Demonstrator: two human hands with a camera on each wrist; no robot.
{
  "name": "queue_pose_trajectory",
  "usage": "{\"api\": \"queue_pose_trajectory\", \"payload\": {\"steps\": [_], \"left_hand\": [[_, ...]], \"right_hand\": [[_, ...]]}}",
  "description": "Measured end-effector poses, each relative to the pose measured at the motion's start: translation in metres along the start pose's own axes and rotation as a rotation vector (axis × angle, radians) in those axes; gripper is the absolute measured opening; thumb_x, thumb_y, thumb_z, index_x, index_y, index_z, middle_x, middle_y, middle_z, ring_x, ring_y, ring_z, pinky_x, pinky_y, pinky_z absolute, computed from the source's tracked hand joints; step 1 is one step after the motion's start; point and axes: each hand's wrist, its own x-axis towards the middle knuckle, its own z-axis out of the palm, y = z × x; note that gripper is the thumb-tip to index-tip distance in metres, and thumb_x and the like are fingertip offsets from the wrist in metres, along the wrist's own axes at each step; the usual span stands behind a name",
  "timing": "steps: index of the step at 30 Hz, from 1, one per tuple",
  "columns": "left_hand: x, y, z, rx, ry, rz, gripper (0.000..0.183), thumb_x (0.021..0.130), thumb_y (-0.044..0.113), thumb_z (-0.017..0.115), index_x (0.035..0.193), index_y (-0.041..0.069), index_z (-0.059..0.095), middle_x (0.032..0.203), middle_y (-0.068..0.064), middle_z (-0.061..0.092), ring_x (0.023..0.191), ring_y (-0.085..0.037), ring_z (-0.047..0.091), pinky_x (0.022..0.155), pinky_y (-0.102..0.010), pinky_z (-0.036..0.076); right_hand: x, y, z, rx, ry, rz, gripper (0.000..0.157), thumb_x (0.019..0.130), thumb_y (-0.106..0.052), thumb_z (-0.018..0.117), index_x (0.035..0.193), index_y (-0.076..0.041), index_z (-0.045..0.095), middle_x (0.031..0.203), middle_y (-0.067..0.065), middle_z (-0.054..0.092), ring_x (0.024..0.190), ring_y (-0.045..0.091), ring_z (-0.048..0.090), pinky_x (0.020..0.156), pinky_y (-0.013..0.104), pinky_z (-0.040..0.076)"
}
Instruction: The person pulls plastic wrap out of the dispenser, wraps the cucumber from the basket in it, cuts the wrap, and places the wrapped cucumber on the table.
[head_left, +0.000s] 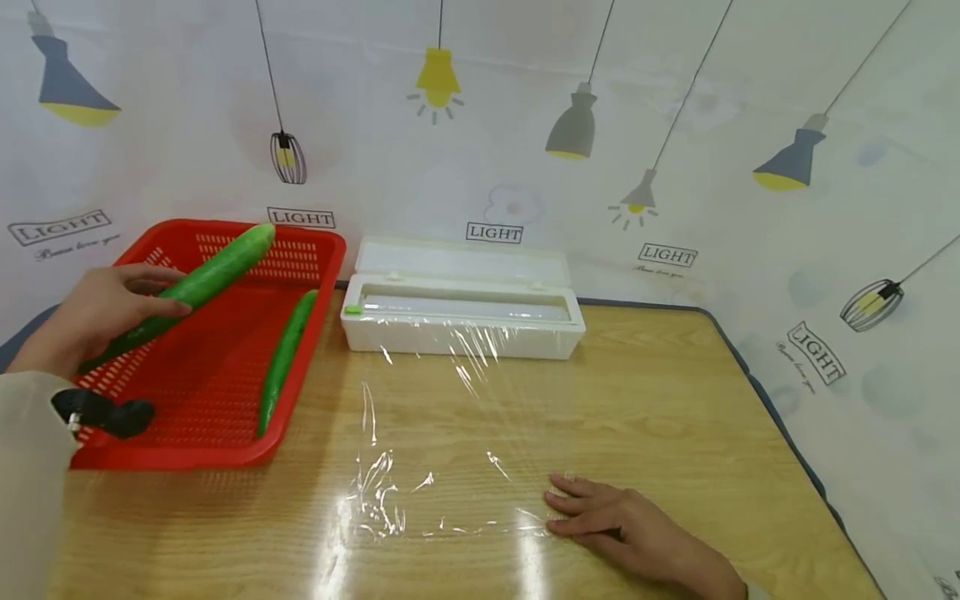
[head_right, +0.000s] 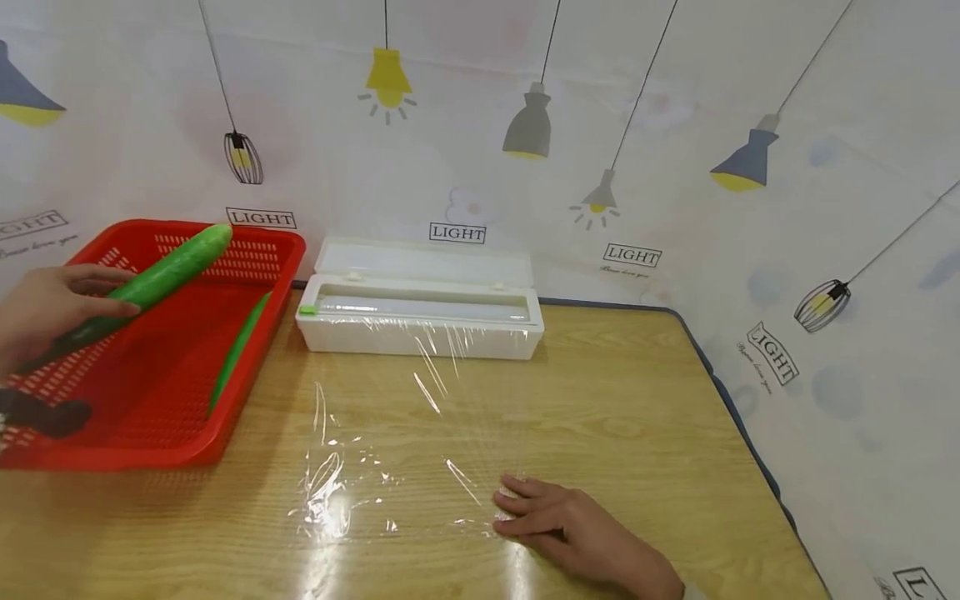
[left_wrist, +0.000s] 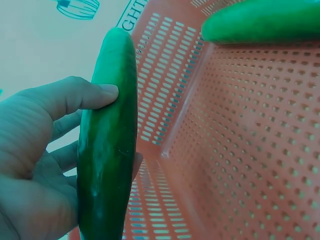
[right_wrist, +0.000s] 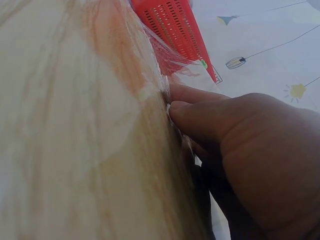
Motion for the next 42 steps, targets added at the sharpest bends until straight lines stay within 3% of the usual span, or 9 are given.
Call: {"api": "queue_pose_trajectory", "payload": {"steps": [4, 9, 14, 21, 30, 34, 42], "left_hand": [[-0.002, 0.006, -0.001, 0.011, 0.036, 0.011, 0.072, 0.084, 0.034, 0.073, 0.138, -0.003, 0.042, 0.133, -0.036, 0.039, 0.108, -0.046, 0.038, 0.064, -0.030, 0.043], [-0.004, 0.020, -0.002, 0.006, 0.070, 0.042, 0.073, 0.085, 0.036, 0.072, 0.140, -0.001, 0.042, 0.134, -0.033, 0.039, 0.110, -0.045, 0.037, 0.068, -0.034, 0.042], [-0.007, 0.038, -0.003, -0.016, 0.082, 0.075, 0.074, 0.084, 0.037, 0.073, 0.141, 0.002, 0.041, 0.136, -0.031, 0.039, 0.111, -0.045, 0.040, 0.064, -0.028, 0.043], [-0.019, 0.071, -0.001, 0.008, 0.092, 0.175, 0.071, 0.082, 0.042, 0.074, 0.138, 0.009, 0.048, 0.133, -0.023, 0.047, 0.107, -0.040, 0.050, 0.060, -0.022, 0.046], [-0.032, 0.111, 0.010, -0.034, 0.027, 0.274, 0.063, 0.084, 0.035, 0.074, 0.139, 0.015, 0.050, 0.130, -0.017, 0.052, 0.103, -0.030, 0.050, 0.064, -0.023, 0.048], [-0.034, 0.125, 0.022, -0.042, -0.017, 0.288, 0.061, 0.084, 0.035, 0.075, 0.137, 0.016, 0.051, 0.129, -0.014, 0.053, 0.107, -0.031, 0.050, 0.069, -0.023, 0.048], [-0.040, 0.144, 0.048, -0.086, -0.085, 0.423, 0.051, 0.083, 0.021, 0.077, 0.130, 0.015, 0.058, 0.120, -0.011, 0.059, 0.102, -0.028, 0.054, 0.070, -0.030, 0.050]], "right_hand": [[0.003, 0.001, -0.002, -0.020, -0.004, -0.014, 0.038, 0.090, -0.005, 0.064, 0.127, -0.015, 0.064, 0.134, 0.008, 0.054, 0.128, 0.031, 0.044, 0.107, 0.024, 0.028], [0.003, 0.001, -0.002, 0.027, -0.044, 0.052, 0.036, 0.093, -0.009, 0.062, 0.128, -0.018, 0.063, 0.137, 0.006, 0.052, 0.132, 0.029, 0.040, 0.108, 0.026, 0.028], [0.003, 0.002, 0.000, 0.033, -0.019, 0.025, 0.036, 0.091, -0.007, 0.064, 0.126, -0.015, 0.064, 0.135, 0.008, 0.053, 0.130, 0.031, 0.042, 0.108, 0.027, 0.028], [0.000, 0.003, 0.001, 0.031, -0.010, 0.018, 0.036, 0.091, -0.007, 0.064, 0.126, -0.015, 0.064, 0.135, 0.008, 0.054, 0.130, 0.030, 0.042, 0.107, 0.026, 0.028], [-0.001, 0.002, 0.000, 0.019, 0.005, 0.012, 0.036, 0.091, -0.007, 0.065, 0.125, -0.015, 0.065, 0.134, 0.008, 0.054, 0.129, 0.031, 0.043, 0.108, 0.025, 0.026], [-0.001, 0.001, 0.000, 0.016, 0.005, 0.009, 0.036, 0.091, -0.007, 0.064, 0.126, -0.015, 0.064, 0.134, 0.008, 0.054, 0.130, 0.031, 0.043, 0.108, 0.024, 0.026], [-0.001, 0.000, -0.001, -0.010, -0.008, 0.014, 0.037, 0.091, -0.006, 0.064, 0.126, -0.016, 0.064, 0.134, 0.007, 0.054, 0.129, 0.030, 0.043, 0.108, 0.024, 0.026]]}}
